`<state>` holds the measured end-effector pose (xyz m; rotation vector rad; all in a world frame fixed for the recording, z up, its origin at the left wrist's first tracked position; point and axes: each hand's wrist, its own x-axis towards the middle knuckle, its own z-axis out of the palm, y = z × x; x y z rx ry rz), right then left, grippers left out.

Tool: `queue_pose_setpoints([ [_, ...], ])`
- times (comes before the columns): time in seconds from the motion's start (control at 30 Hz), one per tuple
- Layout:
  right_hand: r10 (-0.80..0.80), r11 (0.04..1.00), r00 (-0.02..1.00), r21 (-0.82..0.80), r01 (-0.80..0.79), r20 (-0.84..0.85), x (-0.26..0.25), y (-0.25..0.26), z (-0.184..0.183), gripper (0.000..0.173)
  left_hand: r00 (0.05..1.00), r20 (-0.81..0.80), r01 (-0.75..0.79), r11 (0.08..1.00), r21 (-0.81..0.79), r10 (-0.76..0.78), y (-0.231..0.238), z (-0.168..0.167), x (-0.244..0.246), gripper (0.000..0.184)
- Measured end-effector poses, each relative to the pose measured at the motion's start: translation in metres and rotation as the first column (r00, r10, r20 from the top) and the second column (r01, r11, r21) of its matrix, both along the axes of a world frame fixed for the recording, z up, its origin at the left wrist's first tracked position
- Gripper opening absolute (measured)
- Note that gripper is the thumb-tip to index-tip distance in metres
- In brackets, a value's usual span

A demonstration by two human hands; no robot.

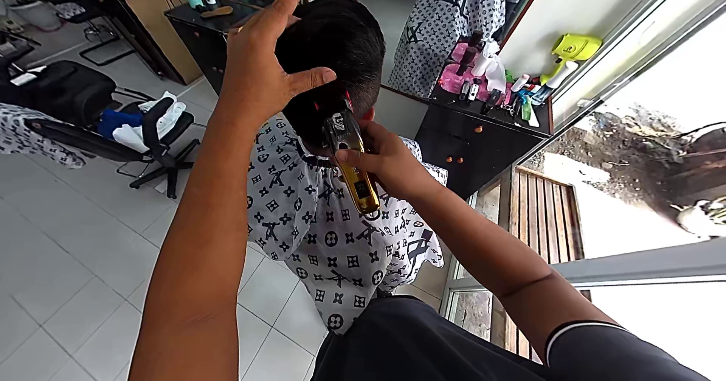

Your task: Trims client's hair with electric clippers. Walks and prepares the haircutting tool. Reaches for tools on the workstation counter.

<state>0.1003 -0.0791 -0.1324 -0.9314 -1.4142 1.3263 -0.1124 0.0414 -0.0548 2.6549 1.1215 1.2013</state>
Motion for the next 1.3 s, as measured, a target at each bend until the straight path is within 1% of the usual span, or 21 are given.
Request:
queue_pose_setpoints([
  [0.07,-0.015,0.994,0.995,0.11,0.005,0.095,0.002,0.002,0.007,0.064,1.0,-0.012,-0.014,1.0,-0.016,0.014,-0.002,0.002,0.002,0.101],
  [0.1,-0.008,0.992,0.991,0.125,-0.009,0.133,0.007,0.002,0.006,0.064,1.0,-0.016,-0.019,0.999,-0.028,0.019,-0.003,0.004,0.003,0.102],
  [0.17,0.013,0.999,0.988,0.043,-0.02,0.155,0.018,-0.001,-0.005,0.061,1.0,-0.009,-0.021,1.0,-0.021,0.021,-0.003,0.004,0.003,0.104],
  [0.23,0.051,0.996,0.995,-0.084,-0.044,0.085,0.023,-0.004,-0.01,0.056,1.0,-0.007,-0.022,1.0,-0.01,0.022,-0.003,0.002,0.002,0.105],
  [0.27,0.057,0.994,0.997,-0.101,-0.05,0.061,0.022,-0.004,-0.006,0.055,1.0,-0.01,-0.025,1.0,-0.006,0.025,-0.003,0.002,0.001,0.104],
  [0.33,0.05,0.998,0.996,-0.033,-0.048,0.077,0.016,-0.002,0.008,0.056,0.999,-0.018,-0.034,0.999,-0.016,0.034,-0.003,0.002,0.001,0.103],
  [0.43,0.005,0.987,0.979,0.154,-0.037,0.205,0.012,0.002,0.02,0.062,0.999,-0.024,-0.037,0.999,-0.017,0.037,-0.004,0.003,0.003,0.103],
  [0.5,-0.002,0.99,0.97,0.138,-0.033,0.241,0.018,0.002,0.013,0.066,0.999,-0.027,-0.042,0.999,-0.016,0.042,-0.004,0.004,0.004,0.107],
  [0.57,0.011,0.999,0.976,0.045,-0.022,0.218,0.025,0.0,0.005,0.063,0.999,-0.007,-0.038,0.999,-0.009,0.038,-0.003,0.002,0.002,0.106],
  [0.63,0.02,1.0,0.982,0.016,-0.023,0.186,0.024,0.0,0.006,0.063,0.999,0.001,-0.041,0.999,-0.004,0.041,-0.003,0.001,0.001,0.105],
  [0.7,0.01,0.997,0.978,0.075,-0.026,0.206,0.016,0.0,0.017,0.064,0.998,-0.016,-0.055,0.998,-0.028,0.054,-0.007,0.003,0.003,0.103],
  [0.77,-0.03,0.986,0.961,0.164,-0.017,0.276,0.006,0.002,0.025,0.069,0.997,-0.033,-0.075,0.996,-0.043,0.073,-0.012,0.007,0.006,0.102],
  [0.83,-0.06,0.981,0.928,0.192,-0.012,0.367,0.005,0.003,0.018,0.077,0.994,-0.046,-0.1,0.993,-0.058,0.098,-0.016,0.01,0.007,0.104],
  [0.87,-0.051,0.985,0.925,0.173,-0.016,0.377,0.007,0.003,0.011,0.077,0.993,-0.05,-0.107,0.992,-0.06,0.104,-0.015,0.011,0.007,0.107],
  [0.93,-0.002,0.997,0.956,0.078,-0.021,0.292,0.016,0.002,-0.002,0.069,0.993,-0.041,-0.114,0.992,-0.057,0.111,-0.013,0.01,0.005,0.109],
  [1.0,0.02,1.0,0.985,0.0,-0.021,0.172,0.019,0.001,-0.004,0.063,0.991,-0.028,-0.131,0.99,-0.049,0.13,-0.011,0.008,0.005,0.106],
  [1.07,0.014,0.999,0.99,0.029,-0.018,0.141,0.013,0.0,0.007,0.063,0.988,-0.041,-0.153,0.987,-0.048,0.151,-0.012,0.008,0.007,0.105],
  [1.13,-0.017,0.992,0.988,0.128,-0.002,0.153,0.005,0.001,0.016,0.066,0.984,-0.062,-0.171,0.985,-0.038,0.169,-0.014,0.01,0.011,0.105],
  [1.2,-0.028,0.982,0.983,0.189,-0.007,0.182,0.004,0.003,0.01,0.07,0.98,-0.076,-0.184,0.983,-0.021,0.182,-0.015,0.011,0.013,0.107],
  [1.23,-0.017,0.985,0.984,0.173,-0.014,0.179,0.007,0.002,0.004,0.069,0.978,-0.084,-0.192,0.981,-0.023,0.189,-0.016,0.012,0.014,0.109],
  [1.3,0.036,0.999,0.996,0.031,-0.038,0.086,0.017,-0.001,-0.006,0.06,0.975,-0.078,-0.208,0.978,-0.021,0.206,-0.016,0.011,0.015,0.108],
])
